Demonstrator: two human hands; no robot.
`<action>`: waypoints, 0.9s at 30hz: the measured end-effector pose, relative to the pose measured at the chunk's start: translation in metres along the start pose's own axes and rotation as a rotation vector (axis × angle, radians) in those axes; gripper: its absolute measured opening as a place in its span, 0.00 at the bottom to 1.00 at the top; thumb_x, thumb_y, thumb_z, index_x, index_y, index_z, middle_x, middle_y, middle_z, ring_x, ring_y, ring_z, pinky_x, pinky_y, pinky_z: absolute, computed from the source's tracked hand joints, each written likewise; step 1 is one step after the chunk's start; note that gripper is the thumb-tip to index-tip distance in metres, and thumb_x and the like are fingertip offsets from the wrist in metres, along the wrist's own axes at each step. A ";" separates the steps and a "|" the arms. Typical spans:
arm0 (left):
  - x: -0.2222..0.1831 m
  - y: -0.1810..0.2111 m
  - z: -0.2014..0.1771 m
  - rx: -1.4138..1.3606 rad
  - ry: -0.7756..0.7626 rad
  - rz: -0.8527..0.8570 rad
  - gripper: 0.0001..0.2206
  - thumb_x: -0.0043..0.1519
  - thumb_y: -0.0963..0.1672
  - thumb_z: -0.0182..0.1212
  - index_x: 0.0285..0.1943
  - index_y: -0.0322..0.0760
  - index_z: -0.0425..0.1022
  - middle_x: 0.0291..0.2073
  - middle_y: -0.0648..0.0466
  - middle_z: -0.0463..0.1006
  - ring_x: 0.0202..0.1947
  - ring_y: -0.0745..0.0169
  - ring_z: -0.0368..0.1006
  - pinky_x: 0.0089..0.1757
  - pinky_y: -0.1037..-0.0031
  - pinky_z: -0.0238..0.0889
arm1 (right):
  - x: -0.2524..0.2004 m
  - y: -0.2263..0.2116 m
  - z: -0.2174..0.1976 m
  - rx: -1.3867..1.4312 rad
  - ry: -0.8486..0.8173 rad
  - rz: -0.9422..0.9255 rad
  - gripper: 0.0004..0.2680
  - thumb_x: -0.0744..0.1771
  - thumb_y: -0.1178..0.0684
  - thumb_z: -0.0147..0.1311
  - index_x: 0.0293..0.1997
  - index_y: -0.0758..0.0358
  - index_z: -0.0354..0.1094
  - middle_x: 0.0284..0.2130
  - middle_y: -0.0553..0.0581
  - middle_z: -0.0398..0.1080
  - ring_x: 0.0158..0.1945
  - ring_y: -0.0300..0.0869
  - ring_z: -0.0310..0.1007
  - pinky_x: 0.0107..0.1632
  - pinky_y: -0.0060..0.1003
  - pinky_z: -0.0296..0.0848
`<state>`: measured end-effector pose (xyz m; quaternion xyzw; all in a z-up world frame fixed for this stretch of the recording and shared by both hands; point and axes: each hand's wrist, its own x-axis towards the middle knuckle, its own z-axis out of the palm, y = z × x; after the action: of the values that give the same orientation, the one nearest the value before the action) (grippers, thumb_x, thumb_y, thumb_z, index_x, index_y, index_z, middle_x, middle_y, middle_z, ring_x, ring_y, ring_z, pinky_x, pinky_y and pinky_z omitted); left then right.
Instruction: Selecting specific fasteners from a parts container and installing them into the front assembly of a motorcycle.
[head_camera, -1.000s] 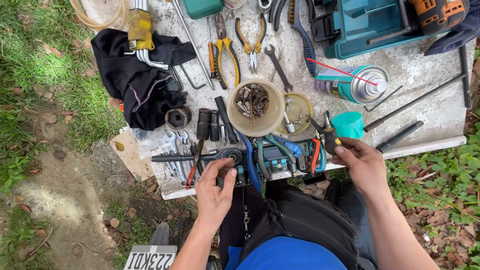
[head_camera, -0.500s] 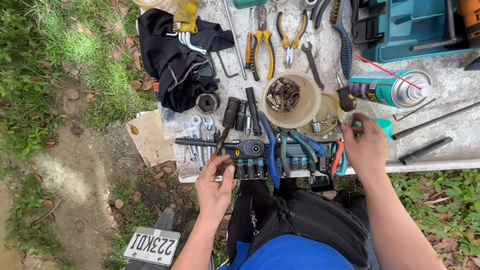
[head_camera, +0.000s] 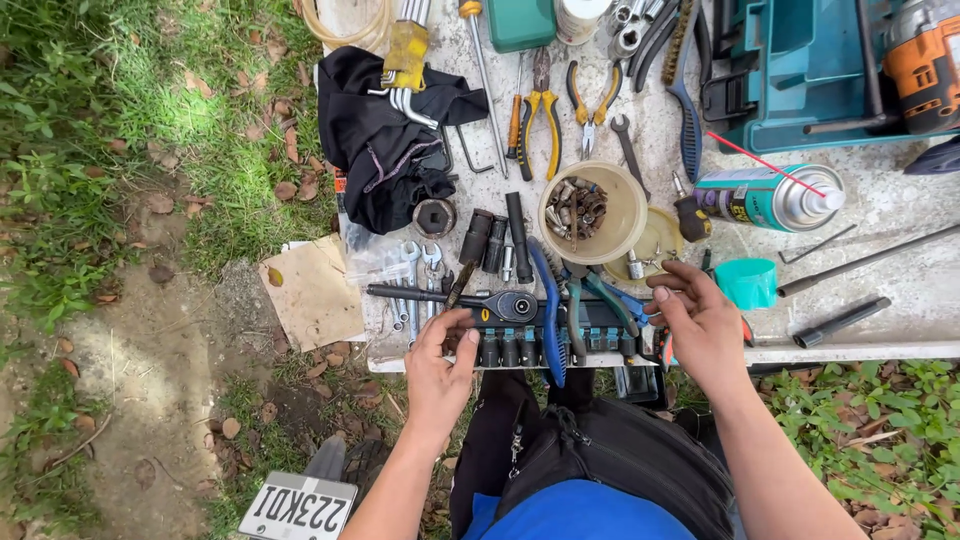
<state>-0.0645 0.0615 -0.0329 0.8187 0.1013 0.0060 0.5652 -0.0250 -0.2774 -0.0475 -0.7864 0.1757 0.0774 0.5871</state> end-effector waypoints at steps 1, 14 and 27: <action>0.002 0.002 0.003 0.020 -0.001 0.031 0.10 0.67 0.38 0.67 0.56 0.27 0.83 0.40 0.40 0.86 0.39 0.44 0.86 0.36 0.63 0.80 | 0.003 -0.011 0.001 0.094 -0.006 0.009 0.15 0.75 0.61 0.54 0.71 0.75 0.66 0.51 0.75 0.78 0.42 0.55 0.83 0.45 0.48 0.86; -0.009 -0.004 0.021 -0.003 -0.059 0.046 0.09 0.67 0.39 0.68 0.55 0.30 0.85 0.40 0.43 0.87 0.38 0.48 0.86 0.36 0.66 0.81 | 0.049 -0.010 0.047 0.318 -0.053 0.064 0.19 0.75 0.56 0.54 0.77 0.73 0.58 0.40 0.68 0.79 0.30 0.50 0.82 0.33 0.42 0.88; -0.010 0.006 0.036 0.124 -0.211 -0.049 0.12 0.71 0.47 0.60 0.58 0.41 0.84 0.47 0.55 0.86 0.47 0.61 0.84 0.50 0.68 0.77 | 0.031 -0.006 0.040 0.309 -0.114 0.247 0.21 0.73 0.56 0.52 0.79 0.60 0.59 0.42 0.62 0.79 0.31 0.50 0.81 0.33 0.42 0.82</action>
<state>-0.0690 0.0249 -0.0395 0.8453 0.0616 -0.1002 0.5212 0.0091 -0.2435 -0.0637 -0.6537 0.2471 0.1651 0.6960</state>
